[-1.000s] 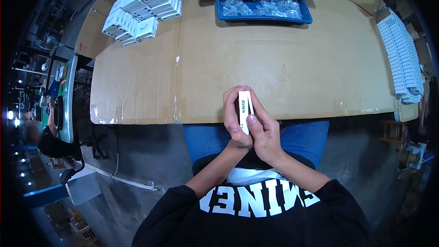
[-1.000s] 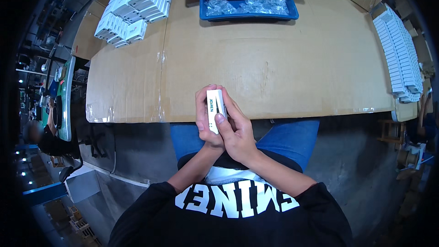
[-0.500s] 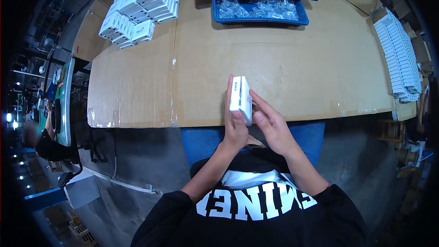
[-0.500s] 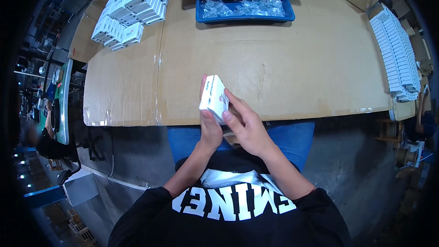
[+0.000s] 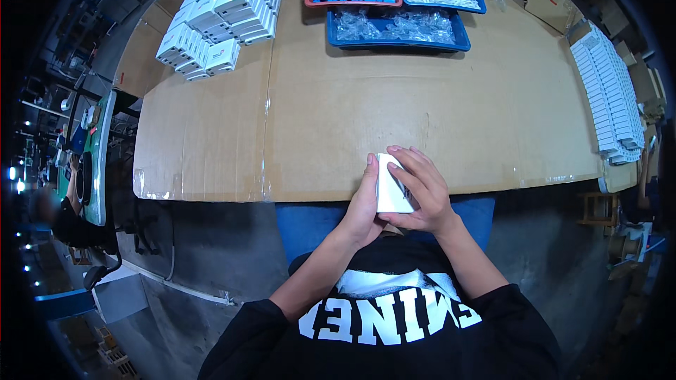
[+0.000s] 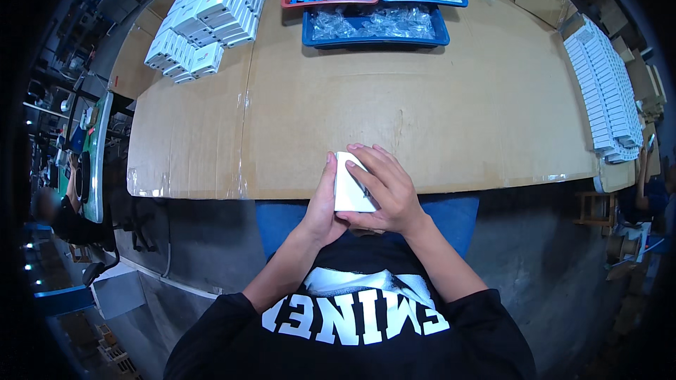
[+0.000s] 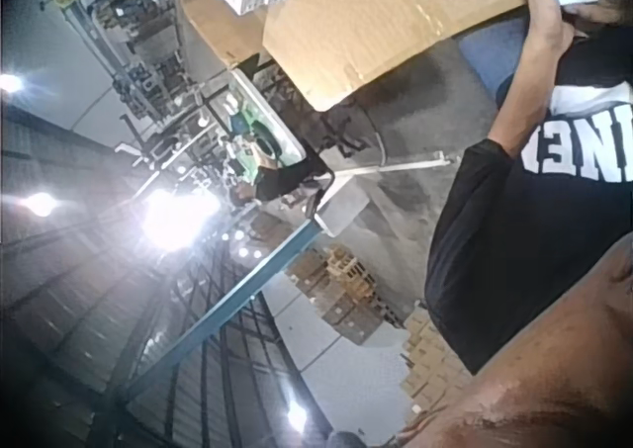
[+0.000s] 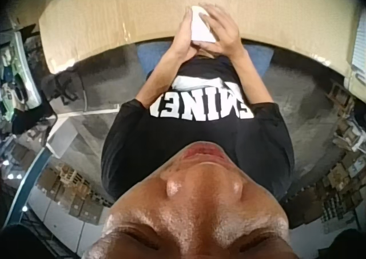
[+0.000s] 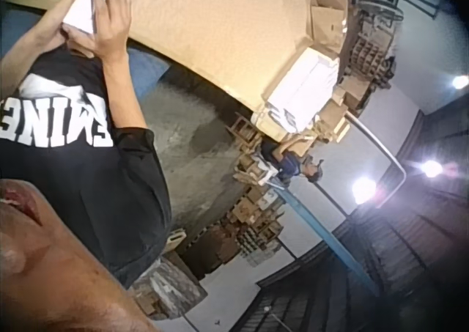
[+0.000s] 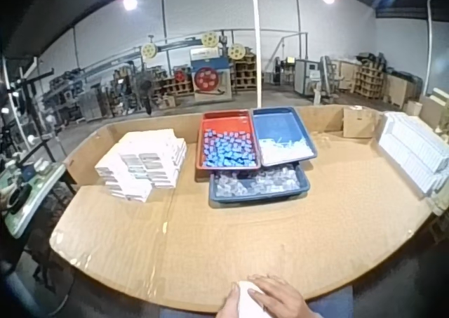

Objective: The person packs blue electronic components from a clear plastic bag into white boxes by hand, then organizes the filled boxes on a workbench.

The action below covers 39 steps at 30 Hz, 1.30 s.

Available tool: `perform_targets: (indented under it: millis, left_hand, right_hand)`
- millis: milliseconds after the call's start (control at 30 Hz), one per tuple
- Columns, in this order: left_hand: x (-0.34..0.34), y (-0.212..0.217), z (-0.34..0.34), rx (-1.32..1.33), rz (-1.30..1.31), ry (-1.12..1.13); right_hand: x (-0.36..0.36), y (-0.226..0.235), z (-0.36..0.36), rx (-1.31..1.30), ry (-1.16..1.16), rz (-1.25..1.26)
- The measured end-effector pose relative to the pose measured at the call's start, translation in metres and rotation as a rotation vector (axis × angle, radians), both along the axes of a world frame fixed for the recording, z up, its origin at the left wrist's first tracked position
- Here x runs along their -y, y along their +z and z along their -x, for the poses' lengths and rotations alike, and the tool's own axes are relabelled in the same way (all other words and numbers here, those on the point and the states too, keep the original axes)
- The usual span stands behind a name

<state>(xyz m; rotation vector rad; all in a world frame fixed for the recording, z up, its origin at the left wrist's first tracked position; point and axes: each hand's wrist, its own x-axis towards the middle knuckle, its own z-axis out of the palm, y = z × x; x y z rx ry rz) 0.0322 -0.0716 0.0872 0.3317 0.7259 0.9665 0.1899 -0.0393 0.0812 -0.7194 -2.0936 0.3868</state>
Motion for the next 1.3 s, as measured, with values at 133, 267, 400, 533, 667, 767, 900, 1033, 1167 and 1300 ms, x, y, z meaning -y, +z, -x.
perform_targets:
  millis: [133,267,400,533,667,767,900,1033,1167,1300]
  left_hand:
    - [-0.001,-0.003,0.001,0.032,0.004,-0.018]
    - [0.001,-0.009,0.005,0.144,0.026,-0.071]
    - [0.006,-0.036,-0.023,-0.695,-0.682,0.198]
    - [-0.001,-0.041,-0.010,-0.615,-0.468,0.186]
    - [-0.003,-0.037,-0.001,-0.356,-0.243,0.246]
    - [0.000,-0.037,-0.005,-0.419,-0.227,0.191]
    - [-0.001,-0.041,-0.007,-0.502,-0.253,0.208]
    - [-0.002,-0.032,-0.013,-0.547,-0.238,0.230]
    - [-0.001,-0.039,-0.013,-0.564,-0.244,0.244]
    - [-0.001,-0.038,-0.016,-0.564,-0.248,0.243]
  right_hand:
    - [0.001,-0.008,0.001,-0.085,0.018,0.010]
    - [0.001,-0.018,0.005,-0.287,-0.043,0.253]
    - [0.007,-0.004,0.019,-0.834,0.043,0.970]
    - [0.006,-0.009,0.014,-0.432,0.011,0.700]
    - [0.013,-0.003,0.010,-0.152,0.049,0.600]
    - [0.012,-0.018,0.008,-0.079,-0.033,0.414]
    - [0.010,-0.029,0.011,-0.041,-0.070,0.272]
    - [0.010,-0.038,0.012,-0.044,-0.079,0.251]
    - [0.011,-0.042,0.011,-0.008,-0.078,0.231]
    - [0.011,-0.048,0.010,0.012,-0.090,0.171]
